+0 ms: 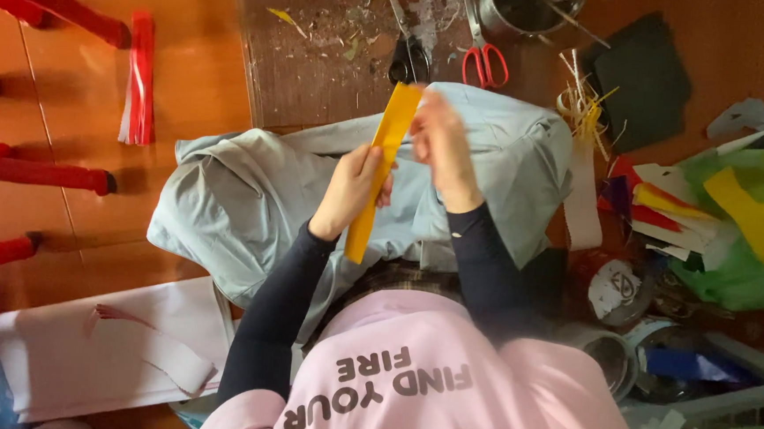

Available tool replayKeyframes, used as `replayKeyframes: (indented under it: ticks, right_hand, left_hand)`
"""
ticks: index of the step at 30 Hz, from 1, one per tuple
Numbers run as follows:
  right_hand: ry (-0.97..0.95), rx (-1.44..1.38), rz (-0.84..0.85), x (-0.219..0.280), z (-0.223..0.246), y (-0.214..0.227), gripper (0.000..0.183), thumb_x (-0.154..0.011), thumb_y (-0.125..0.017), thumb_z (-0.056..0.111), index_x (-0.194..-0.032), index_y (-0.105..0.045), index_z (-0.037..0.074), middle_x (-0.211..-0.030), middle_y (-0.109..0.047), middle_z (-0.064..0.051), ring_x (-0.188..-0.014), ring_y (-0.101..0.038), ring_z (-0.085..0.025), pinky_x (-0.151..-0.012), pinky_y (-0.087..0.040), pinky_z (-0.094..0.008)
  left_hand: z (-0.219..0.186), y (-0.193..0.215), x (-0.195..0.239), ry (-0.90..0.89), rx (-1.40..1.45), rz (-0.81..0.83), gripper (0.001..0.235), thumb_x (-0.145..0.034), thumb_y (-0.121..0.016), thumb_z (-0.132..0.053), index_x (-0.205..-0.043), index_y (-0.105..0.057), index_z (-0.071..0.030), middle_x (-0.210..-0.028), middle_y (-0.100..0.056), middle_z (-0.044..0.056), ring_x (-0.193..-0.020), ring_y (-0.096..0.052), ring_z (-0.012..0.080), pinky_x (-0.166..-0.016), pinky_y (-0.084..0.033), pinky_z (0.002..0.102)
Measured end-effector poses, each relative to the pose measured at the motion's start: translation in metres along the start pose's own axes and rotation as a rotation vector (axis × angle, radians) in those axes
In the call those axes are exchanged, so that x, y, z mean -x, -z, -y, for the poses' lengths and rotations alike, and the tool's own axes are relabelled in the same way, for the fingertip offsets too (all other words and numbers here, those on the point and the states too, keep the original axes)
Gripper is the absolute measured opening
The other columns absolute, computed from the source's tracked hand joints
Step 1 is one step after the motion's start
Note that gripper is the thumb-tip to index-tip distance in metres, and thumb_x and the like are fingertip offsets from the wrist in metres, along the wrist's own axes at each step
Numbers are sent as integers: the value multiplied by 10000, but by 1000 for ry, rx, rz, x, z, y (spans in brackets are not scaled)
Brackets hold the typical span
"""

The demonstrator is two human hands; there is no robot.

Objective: Cutting strips of paper into specific lengths using scissors.

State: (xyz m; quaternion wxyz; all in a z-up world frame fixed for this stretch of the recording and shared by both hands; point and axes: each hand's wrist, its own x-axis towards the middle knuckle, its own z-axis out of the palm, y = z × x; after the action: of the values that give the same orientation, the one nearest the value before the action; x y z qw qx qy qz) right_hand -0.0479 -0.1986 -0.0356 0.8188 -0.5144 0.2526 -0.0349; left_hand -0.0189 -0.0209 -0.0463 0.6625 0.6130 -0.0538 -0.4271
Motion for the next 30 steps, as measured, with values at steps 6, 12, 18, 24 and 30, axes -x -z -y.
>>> replayKeyframes:
  ticks: [6, 12, 18, 24, 30]
  right_hand:
    - [97, -74, 77, -3, -15, 10, 133, -981, -732, 146, -971, -694, 19, -836, -686, -6, -656, -597, -63, -553, -443, -244]
    - [45, 58, 110, -2, -18, 7, 134, -965, -721, 162, -915, -656, 55, -748, -653, 1, -558, -547, -50, -484, -397, -225]
    - [224, 302, 44, -6, -27, 16, 227, -1043, -740, 195, -914, -700, 14, -762, -669, -21, -626, -566, -63, -545, -411, -235]
    - [-46, 287, 108, 12, 4, -16, 255, -962, -669, 244, -837, -658, 22, -629, -652, -11, -427, -575, -93, -384, -398, -247]
    - [125, 164, -72, -1, -20, 4, 248, -984, -726, 217, -838, -714, 17, -692, -656, -2, -583, -563, -69, -531, -407, -243]
  left_hand:
    - [-1, -2, -1, -56, 61, 182, 339, -1131, -370, -258, -1135, -582, 6, -778, -602, 31, -659, -619, 118, -630, -547, 273]
    - [6, -4, -9, 17, 142, 182, 342, -1135, -360, -261, -1120, -563, 14, -798, -610, 47, -672, -641, 147, -644, -570, 299]
    - [8, -11, 0, 34, 167, 210, 360, -1122, -353, -288, -1132, -571, -1, -806, -641, 57, -667, -664, 150, -629, -570, 293]
    - [15, -9, -23, 37, 147, 119, 363, -1128, -380, -304, -1100, -577, 0, -804, -646, 68, -626, -635, 149, -573, -546, 291]
    - [12, -11, -9, 50, 252, 213, 400, -1117, -391, -331, -1136, -583, 20, -850, -698, 114, -693, -707, 192, -642, -600, 312]
